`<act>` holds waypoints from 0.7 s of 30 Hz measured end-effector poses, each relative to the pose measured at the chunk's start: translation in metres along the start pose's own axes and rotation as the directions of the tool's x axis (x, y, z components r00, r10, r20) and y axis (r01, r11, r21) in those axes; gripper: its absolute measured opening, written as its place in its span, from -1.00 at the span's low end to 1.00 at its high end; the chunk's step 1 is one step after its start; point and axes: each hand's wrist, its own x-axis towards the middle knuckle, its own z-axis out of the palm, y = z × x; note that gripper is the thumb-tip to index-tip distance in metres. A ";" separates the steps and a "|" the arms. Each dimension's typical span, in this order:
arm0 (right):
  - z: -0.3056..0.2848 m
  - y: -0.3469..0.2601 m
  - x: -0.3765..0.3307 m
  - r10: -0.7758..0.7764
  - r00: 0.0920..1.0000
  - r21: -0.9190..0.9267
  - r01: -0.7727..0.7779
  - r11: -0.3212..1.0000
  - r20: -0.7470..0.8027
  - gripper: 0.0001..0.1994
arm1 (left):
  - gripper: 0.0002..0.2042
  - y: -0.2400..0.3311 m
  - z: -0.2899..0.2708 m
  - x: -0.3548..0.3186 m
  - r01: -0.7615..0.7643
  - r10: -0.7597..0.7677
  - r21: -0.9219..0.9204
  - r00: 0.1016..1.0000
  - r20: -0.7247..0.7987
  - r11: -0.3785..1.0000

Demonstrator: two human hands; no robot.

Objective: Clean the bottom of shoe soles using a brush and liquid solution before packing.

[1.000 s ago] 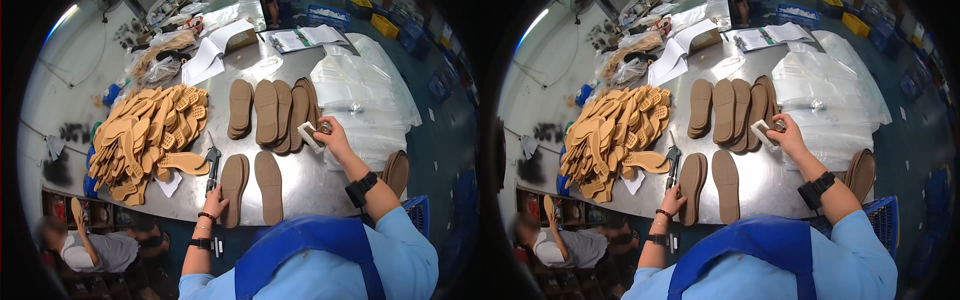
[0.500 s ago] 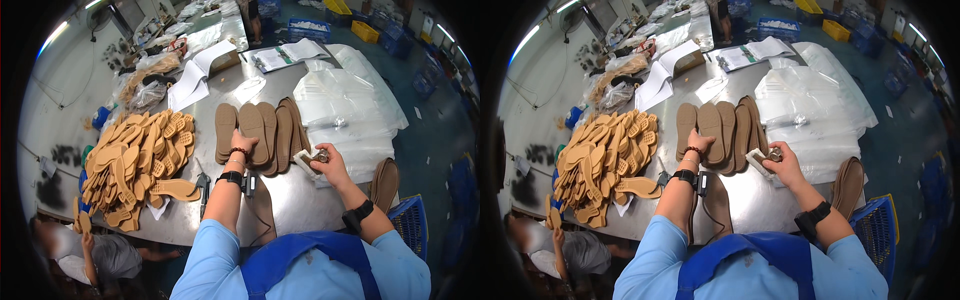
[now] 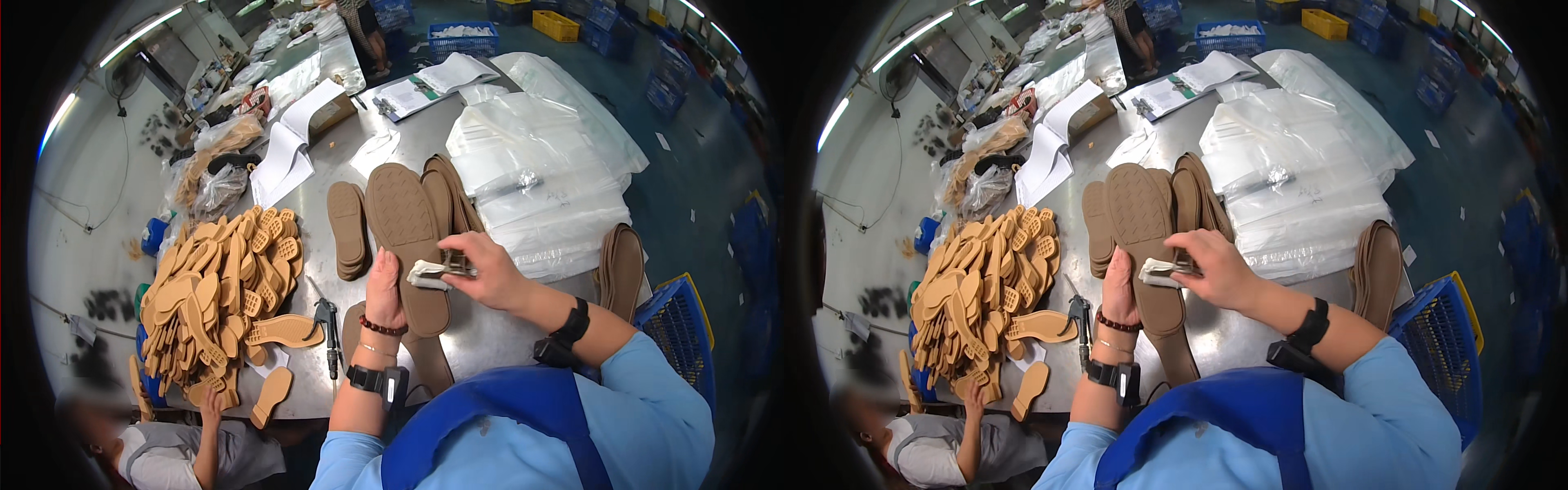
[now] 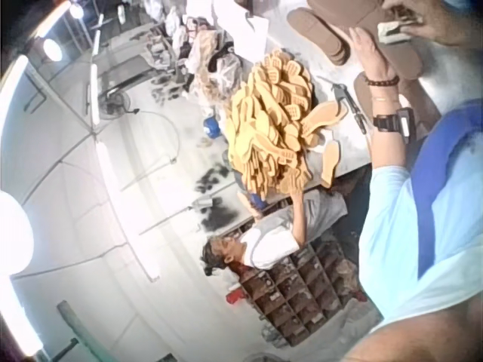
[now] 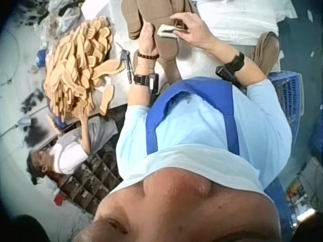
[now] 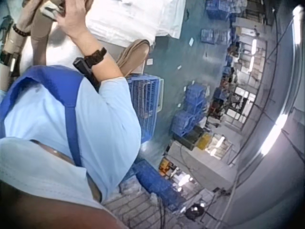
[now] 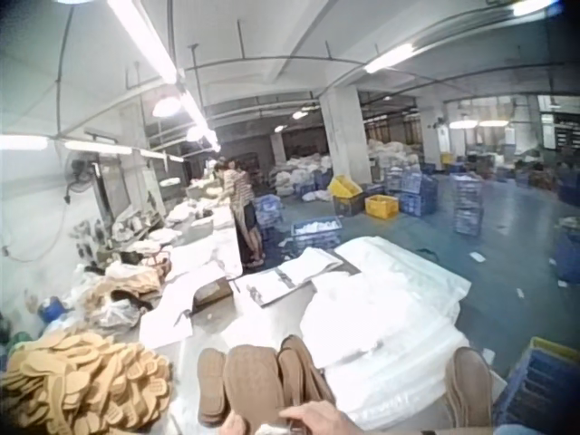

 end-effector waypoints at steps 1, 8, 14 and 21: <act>0.001 -0.002 0.008 -0.145 0.989 -0.200 0.143 0.969 0.006 -0.56 | -0.57 -0.002 0.005 -0.006 0.003 -0.003 0.000 1.000 0.006 1.000; -0.014 0.002 0.067 0.152 0.975 0.357 -0.085 0.930 -0.165 -0.61 | -0.55 0.002 0.005 -0.039 0.016 -0.009 -0.188 0.999 0.035 0.982; 0.015 -0.021 0.024 -0.357 0.933 0.018 0.358 0.933 -0.045 -0.68 | -0.58 -0.003 -0.014 -0.047 0.084 -0.073 -0.324 0.996 0.048 0.942; -0.003 -0.015 -0.032 -0.353 0.785 0.242 0.264 0.934 0.509 -0.59 | -0.54 0.014 -0.012 -0.059 -0.121 0.124 0.118 0.992 -0.021 0.986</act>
